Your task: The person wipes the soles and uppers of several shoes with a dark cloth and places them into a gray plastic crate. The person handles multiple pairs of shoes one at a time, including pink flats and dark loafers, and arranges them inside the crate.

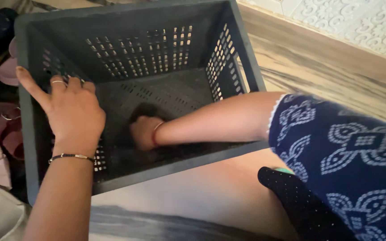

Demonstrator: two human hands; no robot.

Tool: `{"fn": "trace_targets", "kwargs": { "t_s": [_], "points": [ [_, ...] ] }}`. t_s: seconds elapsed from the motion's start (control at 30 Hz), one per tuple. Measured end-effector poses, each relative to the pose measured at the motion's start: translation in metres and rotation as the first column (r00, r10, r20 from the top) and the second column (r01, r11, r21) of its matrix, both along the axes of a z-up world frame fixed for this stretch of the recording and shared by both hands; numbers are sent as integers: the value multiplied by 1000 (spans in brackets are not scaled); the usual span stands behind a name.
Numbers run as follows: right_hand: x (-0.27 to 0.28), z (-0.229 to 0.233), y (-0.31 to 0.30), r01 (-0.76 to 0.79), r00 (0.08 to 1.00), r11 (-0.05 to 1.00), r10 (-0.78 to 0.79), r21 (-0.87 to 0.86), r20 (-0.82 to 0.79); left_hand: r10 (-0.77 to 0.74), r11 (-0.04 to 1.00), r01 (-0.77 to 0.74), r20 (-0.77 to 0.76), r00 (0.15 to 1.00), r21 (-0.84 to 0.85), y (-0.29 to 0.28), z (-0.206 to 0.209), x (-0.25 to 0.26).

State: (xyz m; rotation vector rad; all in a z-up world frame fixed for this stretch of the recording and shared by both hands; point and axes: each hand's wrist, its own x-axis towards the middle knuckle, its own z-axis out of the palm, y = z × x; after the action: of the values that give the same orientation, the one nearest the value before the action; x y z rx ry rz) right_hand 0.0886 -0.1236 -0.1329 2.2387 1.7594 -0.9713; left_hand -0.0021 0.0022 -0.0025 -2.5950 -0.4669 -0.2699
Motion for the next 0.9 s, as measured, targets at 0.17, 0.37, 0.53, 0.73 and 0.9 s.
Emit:
{"fn": "trace_targets", "kwargs": {
  "t_s": [0.17,0.37,0.53,0.73,0.9],
  "points": [
    [-41,9,21,-158,986,909,166,385,14,-2,1000,2,-19,1000,4,3,-7,-1],
    [-28,8,8,-502,859,854,511,134,-34,-18,999,18,-7,1000,48,7,-13,-4],
    [10,-30,4,-664,746,739,647,-113,-158,-8,996,11,-38,999,84,11,-13,-7],
    [80,-83,-67,-618,764,508,568,-599,-306,48,997,-40,-105,993,71,5,-4,-1],
    [109,-87,-63,-803,584,260,520,-536,-623,38,998,-32,-102,994,60,5,-2,-1]
  ]
}}
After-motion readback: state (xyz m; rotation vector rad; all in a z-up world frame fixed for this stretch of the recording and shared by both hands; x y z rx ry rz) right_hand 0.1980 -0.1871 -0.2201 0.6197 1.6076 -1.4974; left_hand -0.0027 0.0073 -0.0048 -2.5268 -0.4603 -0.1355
